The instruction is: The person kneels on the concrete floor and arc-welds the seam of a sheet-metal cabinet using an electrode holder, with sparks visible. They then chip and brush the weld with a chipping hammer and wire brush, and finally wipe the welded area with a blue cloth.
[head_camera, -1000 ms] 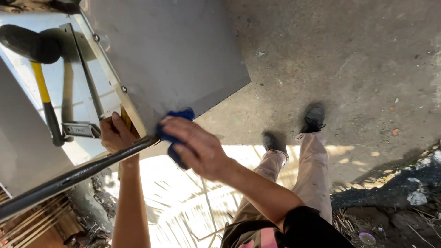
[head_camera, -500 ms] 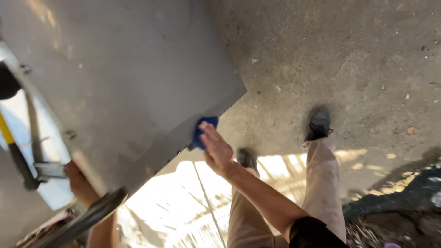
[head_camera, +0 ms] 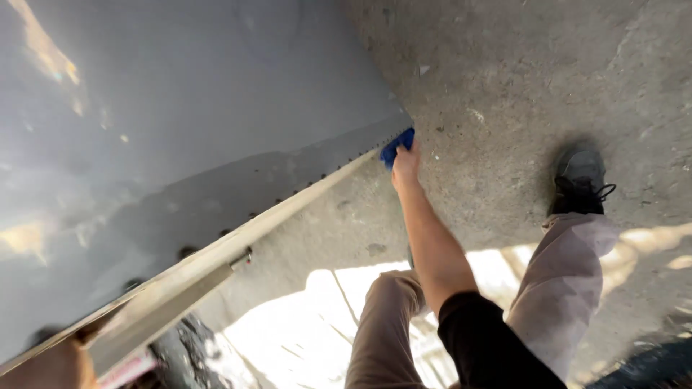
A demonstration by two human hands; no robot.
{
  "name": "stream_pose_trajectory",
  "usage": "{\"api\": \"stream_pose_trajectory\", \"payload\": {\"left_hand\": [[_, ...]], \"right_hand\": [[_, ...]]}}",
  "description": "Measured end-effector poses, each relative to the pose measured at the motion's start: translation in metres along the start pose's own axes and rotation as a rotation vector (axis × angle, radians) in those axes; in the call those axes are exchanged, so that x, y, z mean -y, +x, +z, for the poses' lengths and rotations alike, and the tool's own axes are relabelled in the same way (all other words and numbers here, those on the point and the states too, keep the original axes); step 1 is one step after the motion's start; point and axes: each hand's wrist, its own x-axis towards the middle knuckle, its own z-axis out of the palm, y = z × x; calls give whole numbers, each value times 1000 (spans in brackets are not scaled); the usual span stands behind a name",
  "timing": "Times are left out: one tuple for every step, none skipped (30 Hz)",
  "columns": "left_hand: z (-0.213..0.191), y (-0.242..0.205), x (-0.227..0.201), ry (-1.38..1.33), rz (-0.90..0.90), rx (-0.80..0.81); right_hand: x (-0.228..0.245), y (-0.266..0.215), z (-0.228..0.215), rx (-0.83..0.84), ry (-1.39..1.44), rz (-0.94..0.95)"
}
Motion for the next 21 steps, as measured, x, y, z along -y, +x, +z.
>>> {"api": "stream_pose_trajectory", "payload": {"left_hand": [[9,21,-19,-16,19,-10],[10,40,-43,-25,24,5],[29,67,-73,-35,30,21],[42,81,-106,-48,29,38],[44,93,-143,-61,27,56],[48,102,-155,-75,35,58],[51,111,-167,-57,167,77],[51,116,-178,-34,291,94],[53,118,-185,-43,289,93],[52,118,-192,-53,172,101],[51,119,-198,-63,55,109],[57,121,-195,-75,54,101],[64,125,-192,-46,15,61],[64,122,-185,-4,-43,24],[57,123,-194,-4,-63,16],[54,122,-203,-4,-91,31],[55,122,-212,-5,-119,46],[55,122,-214,-9,-131,41],[57,123,-216,-5,-105,11],[54,119,-214,13,-90,-19],[57,118,-210,22,-112,-24]], "right_hand": [[-5,-3,15,-41,216,-10],[-14,-18,18,-96,418,-2],[14,-54,33,-112,423,-4],[41,-92,40,-136,236,-42],[69,-132,49,-160,48,-76],[98,-165,61,-170,51,-89],[128,-199,74,-139,113,-126],[153,-237,85,-101,166,-158],[186,-271,92,-104,162,-166],[217,-309,100,-59,116,-278],[247,-346,108,-14,70,-390],[290,-378,113,-10,66,-404],[331,-409,119,12,8,-257],[369,-448,125,44,-61,-95],[377,-462,128,57,-78,-94],[382,-473,129,90,-78,-449],[387,-481,130,133,-75,-803],[392,-479,127,143,-84,-806],[396,-476,125,142,-131,-834],[396,-476,122,151,-180,-849],[398,-467,114,172,-190,-840]]}}
